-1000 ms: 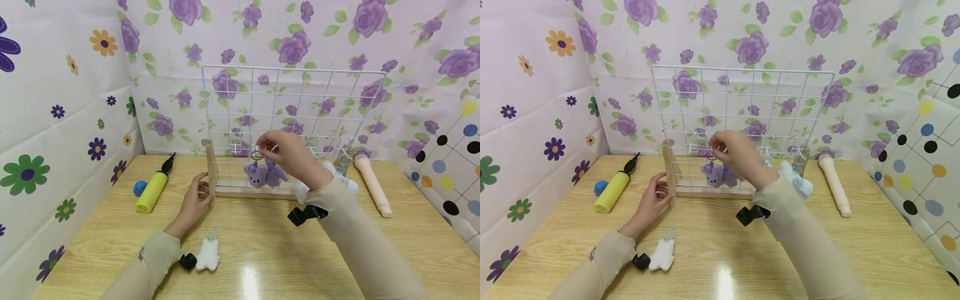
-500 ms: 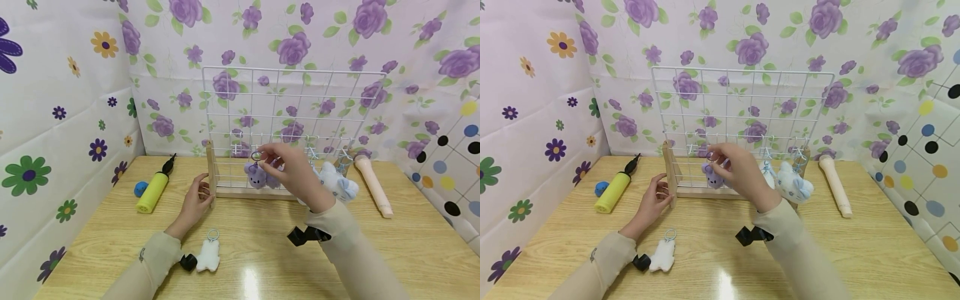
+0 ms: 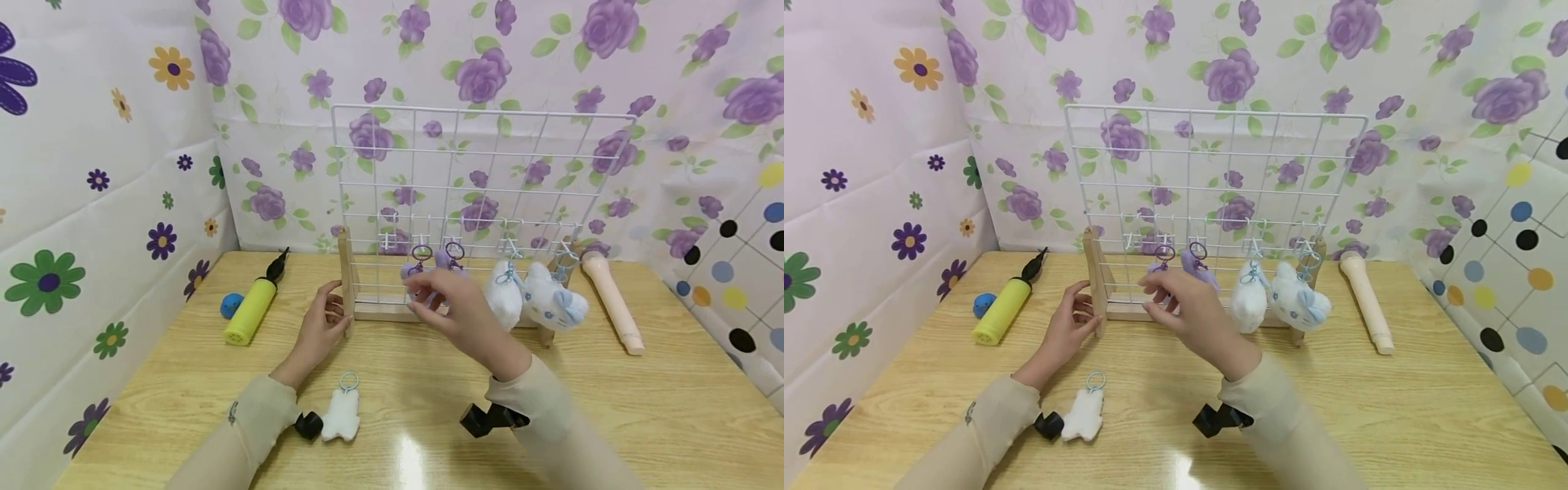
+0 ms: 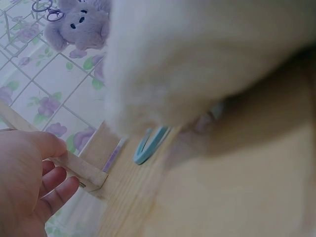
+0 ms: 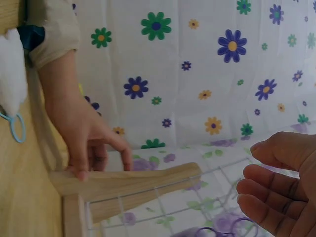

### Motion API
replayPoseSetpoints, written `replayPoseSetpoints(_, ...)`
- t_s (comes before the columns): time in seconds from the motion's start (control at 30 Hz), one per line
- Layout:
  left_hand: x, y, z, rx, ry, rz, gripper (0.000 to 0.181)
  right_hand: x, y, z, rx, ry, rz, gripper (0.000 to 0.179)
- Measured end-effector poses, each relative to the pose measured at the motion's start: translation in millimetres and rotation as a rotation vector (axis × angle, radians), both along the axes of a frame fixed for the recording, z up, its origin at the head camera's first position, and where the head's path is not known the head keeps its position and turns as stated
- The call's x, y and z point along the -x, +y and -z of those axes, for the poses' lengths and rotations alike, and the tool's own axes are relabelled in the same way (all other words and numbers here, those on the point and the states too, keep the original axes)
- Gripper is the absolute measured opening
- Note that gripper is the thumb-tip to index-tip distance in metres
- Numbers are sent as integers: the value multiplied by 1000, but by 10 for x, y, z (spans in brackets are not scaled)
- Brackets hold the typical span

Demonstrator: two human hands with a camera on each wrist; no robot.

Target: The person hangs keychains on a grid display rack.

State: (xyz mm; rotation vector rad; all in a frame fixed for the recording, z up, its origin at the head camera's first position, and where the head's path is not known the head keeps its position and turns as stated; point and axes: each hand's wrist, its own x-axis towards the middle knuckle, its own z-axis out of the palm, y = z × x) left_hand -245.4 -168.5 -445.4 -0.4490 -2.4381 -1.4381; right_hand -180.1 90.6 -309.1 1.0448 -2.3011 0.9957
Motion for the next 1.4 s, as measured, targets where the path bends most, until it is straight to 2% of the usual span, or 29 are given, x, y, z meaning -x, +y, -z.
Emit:
replayPoseSetpoints(0.3,-5,2,-17,-8,-5,2,67,-26,-140,271,-40,-163,-72,23)
replayPoseSetpoints(0.5,-10,3,-28,-13,-10,2,68,-5,-266,454,-110,-219,-123,22)
replayPoseSetpoints(0.8,-9,9,-17,-16,2,1,68,29,-409,653,-194,-396,-150,24)
replayPoseSetpoints(1.07,-9,-4,-9,-11,15,-2,67,81,-579,828,-259,-403,-184,23)
replayPoseSetpoints(1.27,-2,-5,2,-15,19,7,67,76,-656,896,-295,-499,-177,25)
replayPoseSetpoints(1.4,-11,-2,-12,-10,25,5,68,89,-683,934,-322,-515,-173,26)
